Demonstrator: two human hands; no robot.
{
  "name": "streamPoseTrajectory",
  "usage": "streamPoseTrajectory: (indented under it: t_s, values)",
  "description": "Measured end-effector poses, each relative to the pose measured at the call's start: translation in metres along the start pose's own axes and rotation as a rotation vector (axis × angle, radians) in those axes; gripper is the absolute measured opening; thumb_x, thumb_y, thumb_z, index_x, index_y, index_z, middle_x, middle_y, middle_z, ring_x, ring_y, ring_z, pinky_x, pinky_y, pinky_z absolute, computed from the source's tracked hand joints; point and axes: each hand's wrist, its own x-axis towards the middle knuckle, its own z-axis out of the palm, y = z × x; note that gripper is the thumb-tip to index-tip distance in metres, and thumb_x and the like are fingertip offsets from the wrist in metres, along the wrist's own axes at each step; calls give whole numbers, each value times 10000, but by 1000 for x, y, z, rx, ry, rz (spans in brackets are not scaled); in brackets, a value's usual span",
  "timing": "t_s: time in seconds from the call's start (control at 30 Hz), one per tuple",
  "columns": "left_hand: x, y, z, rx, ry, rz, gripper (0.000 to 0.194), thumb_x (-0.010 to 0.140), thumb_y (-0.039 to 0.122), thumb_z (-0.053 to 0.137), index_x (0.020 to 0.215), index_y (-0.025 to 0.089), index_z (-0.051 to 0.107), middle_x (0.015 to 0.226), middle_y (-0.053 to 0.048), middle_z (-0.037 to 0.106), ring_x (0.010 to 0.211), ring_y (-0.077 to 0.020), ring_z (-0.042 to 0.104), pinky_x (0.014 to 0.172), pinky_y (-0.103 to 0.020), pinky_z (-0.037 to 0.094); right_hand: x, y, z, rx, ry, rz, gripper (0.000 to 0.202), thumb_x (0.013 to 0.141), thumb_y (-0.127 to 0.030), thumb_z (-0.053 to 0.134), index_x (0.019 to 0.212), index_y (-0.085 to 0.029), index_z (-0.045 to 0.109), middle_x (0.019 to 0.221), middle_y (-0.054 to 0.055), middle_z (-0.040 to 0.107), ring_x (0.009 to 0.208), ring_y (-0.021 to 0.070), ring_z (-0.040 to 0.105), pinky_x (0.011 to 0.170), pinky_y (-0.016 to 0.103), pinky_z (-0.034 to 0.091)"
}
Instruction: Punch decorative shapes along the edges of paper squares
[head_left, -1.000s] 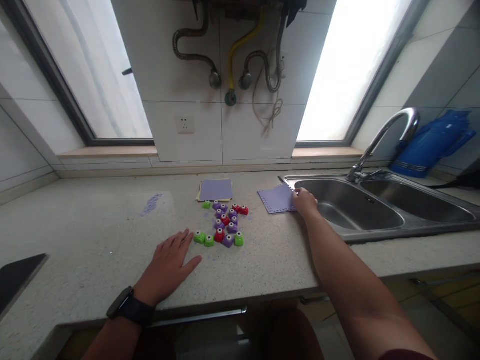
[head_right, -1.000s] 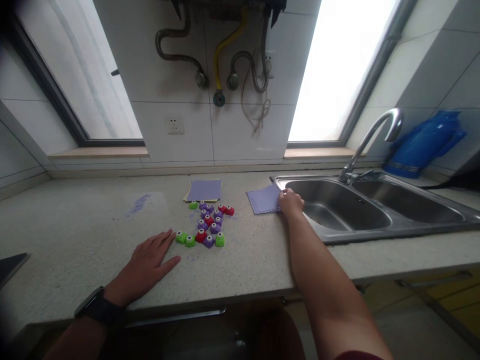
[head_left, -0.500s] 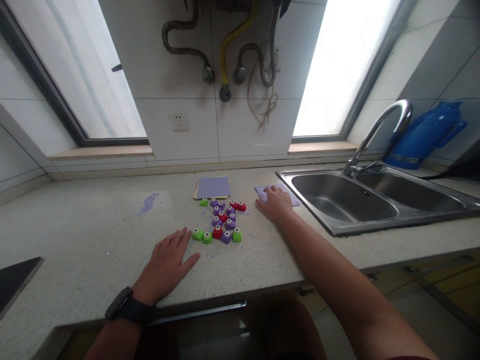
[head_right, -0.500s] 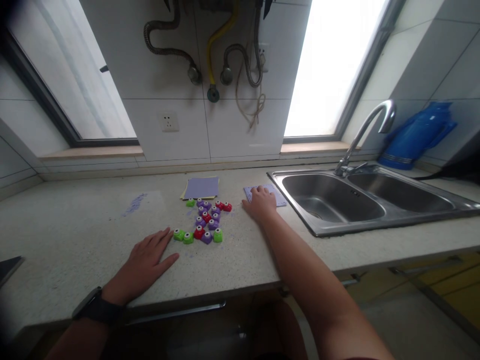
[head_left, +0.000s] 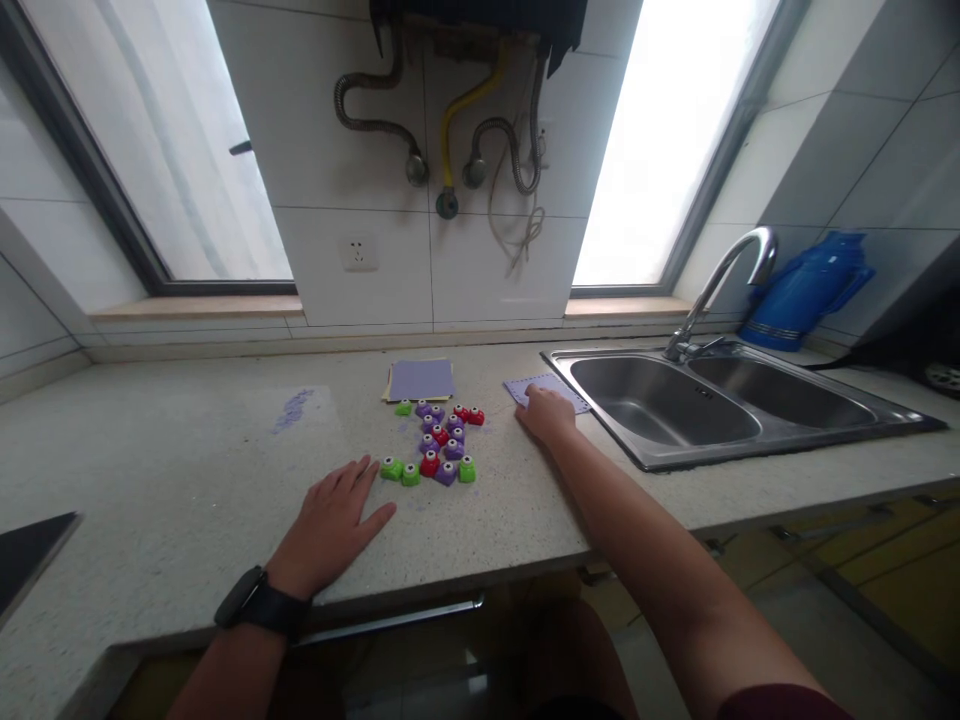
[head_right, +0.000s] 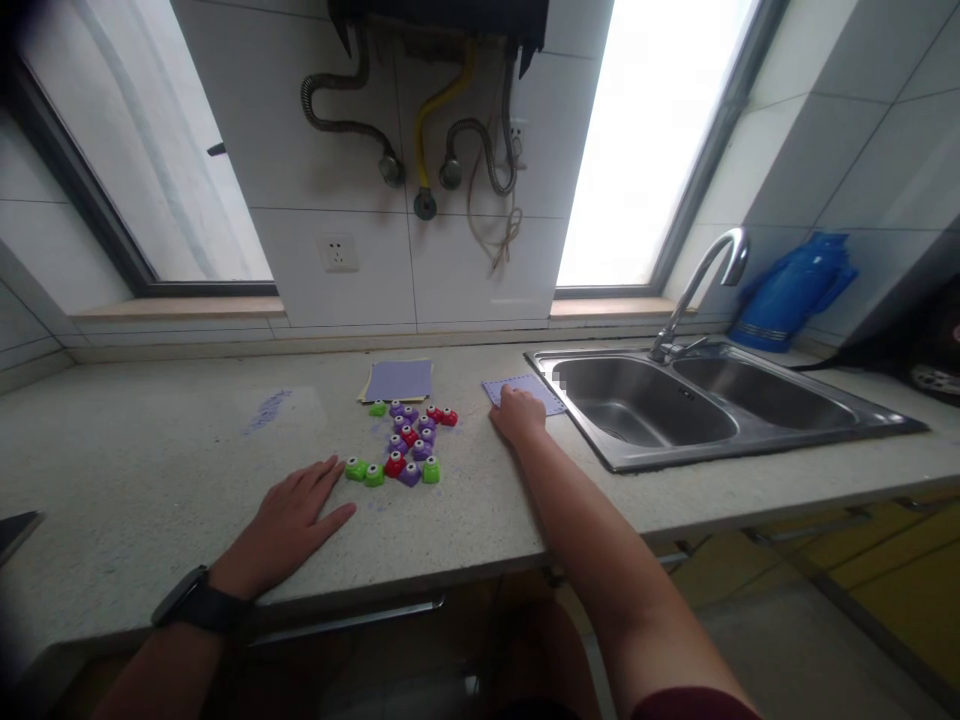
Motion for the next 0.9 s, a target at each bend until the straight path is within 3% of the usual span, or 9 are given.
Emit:
streamPoseTrajectory:
  t_s: [0.43, 0.9]
  values:
    - [0, 1, -3, -28, 10, 1, 716, 973, 610, 397, 1534, 166, 425, 1600, -133, 411, 1455, -315, 376, 1178, -508, 295, 1, 11, -4, 121, 6, 86, 334, 991, -400, 593, 1242, -181, 622, 1205, 93, 662, 1048, 241, 660, 919, 474, 544]
    - [0, 0, -2, -17, 13, 1, 704, 975, 601, 399, 1533, 173, 425, 1594, -131, 421, 1448, -315, 379, 1172, -495, 301, 10, 23, 7, 241, -46, 81, 317, 982, -349, 620, 1250, -179, 617, 1259, 101, 638, 1050, 236, 660, 885, 445, 571]
